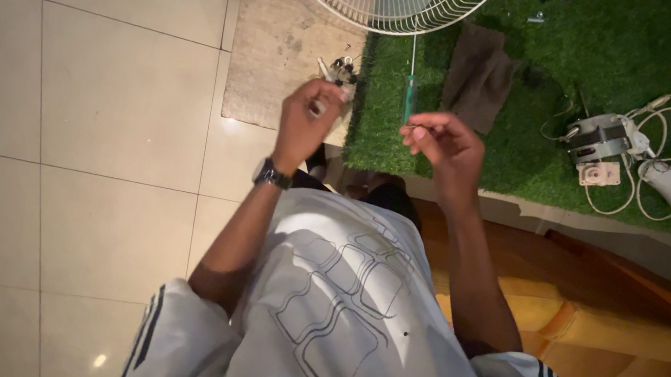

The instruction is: The person disassembles and reassembles a fan motor on a green mat, using a screwdriver to remove and tighten screws, handling wires and small parts, and placing components back together.

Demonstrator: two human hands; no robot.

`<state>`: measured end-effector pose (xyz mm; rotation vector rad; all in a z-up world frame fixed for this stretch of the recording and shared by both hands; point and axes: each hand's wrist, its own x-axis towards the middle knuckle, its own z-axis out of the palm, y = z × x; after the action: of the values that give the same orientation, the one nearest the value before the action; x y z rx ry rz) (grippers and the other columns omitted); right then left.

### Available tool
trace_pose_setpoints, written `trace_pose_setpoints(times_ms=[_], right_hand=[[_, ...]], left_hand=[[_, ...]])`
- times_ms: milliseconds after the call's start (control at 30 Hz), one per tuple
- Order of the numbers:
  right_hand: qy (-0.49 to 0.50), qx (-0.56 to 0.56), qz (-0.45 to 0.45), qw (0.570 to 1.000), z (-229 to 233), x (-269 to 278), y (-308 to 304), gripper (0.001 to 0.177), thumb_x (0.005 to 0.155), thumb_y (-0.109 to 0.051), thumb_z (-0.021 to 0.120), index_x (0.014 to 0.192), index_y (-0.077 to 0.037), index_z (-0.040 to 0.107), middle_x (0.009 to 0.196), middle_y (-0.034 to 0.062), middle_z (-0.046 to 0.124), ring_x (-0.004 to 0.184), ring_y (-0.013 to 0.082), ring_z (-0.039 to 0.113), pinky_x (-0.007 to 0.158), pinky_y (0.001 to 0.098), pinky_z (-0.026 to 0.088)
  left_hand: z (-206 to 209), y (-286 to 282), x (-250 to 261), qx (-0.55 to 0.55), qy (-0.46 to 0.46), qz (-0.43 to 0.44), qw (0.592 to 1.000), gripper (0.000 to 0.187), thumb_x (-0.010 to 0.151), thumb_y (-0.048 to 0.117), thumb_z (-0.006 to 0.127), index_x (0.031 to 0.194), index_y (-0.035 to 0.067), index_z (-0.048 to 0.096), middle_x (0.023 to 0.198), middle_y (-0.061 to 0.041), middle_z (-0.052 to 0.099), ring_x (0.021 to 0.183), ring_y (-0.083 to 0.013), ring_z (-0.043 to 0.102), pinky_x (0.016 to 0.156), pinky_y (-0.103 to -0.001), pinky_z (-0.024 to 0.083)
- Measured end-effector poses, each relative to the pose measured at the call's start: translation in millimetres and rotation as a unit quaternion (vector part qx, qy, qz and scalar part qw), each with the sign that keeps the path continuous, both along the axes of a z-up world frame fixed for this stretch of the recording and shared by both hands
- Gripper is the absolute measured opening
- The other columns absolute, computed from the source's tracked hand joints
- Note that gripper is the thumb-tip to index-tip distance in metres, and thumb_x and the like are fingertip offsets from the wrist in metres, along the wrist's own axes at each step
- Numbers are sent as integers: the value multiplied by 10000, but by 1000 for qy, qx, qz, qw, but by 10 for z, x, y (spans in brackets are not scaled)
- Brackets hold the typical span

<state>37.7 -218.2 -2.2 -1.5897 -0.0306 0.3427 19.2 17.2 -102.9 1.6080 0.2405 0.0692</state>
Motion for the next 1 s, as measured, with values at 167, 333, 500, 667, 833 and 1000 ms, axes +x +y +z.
trace_pose_setpoints(times_ms=[167, 333, 500, 667, 833, 1000], right_hand=[[33, -57, 22, 998, -125, -1, -31, 103, 955, -4, 722, 1053, -36, 727, 1005, 103, 761, 904, 133, 723, 798, 277, 606], [74, -77, 20, 994, -262, -44, -80, 132, 915, 6, 748, 1033, -49, 730, 987, 88, 756, 935, 143, 745, 843, 287, 631], [66, -30, 32, 997, -364, -90, -123, 112, 937, 35, 747, 1024, -22, 707, 978, 99, 744, 958, 169, 744, 889, 312, 629], [82, -63, 35, 994, -445, -97, -132, 185, 948, -1, 706, 1130, -27, 678, 998, 97, 754, 906, 146, 726, 792, 274, 597], [72, -82, 43, 993, -549, -118, -88, 175, 997, -76, 686, 1156, -7, 708, 1046, 111, 772, 892, 134, 716, 762, 257, 575], [113, -5, 27, 993, -722, -151, -21, 155, 992, -95, 704, 1114, 0, 704, 1007, 126, 779, 846, 131, 706, 749, 278, 567]], left_hand=[[-383, 150, 47, 167, 8, 16, 986, 96, 883, 103, 734, 969, 62, 723, 938, -84, 723, 920, -273, 693, 833, -385, 543], [-482, 64, 94, 223, -56, -8, 973, 95, 854, 105, 756, 929, 70, 710, 1013, -96, 713, 1013, -330, 653, 871, -434, 527], [-438, -50, 156, 230, -18, -6, 973, 71, 863, 122, 764, 921, 95, 732, 928, -74, 718, 956, -308, 669, 823, -415, 537], [-385, -86, 175, 246, 2, 10, 969, 91, 877, 133, 742, 960, 96, 741, 908, -84, 712, 852, -286, 691, 740, -412, 549], [-328, -22, 109, 253, 37, 83, 963, 114, 928, 122, 713, 1025, 76, 752, 899, -98, 713, 782, -270, 676, 692, -387, 535], [-194, 33, -140, -2, 47, 34, 998, 171, 987, 98, 629, 1116, 80, 739, 1013, 0, 761, 779, -99, 641, 682, -263, 523]])
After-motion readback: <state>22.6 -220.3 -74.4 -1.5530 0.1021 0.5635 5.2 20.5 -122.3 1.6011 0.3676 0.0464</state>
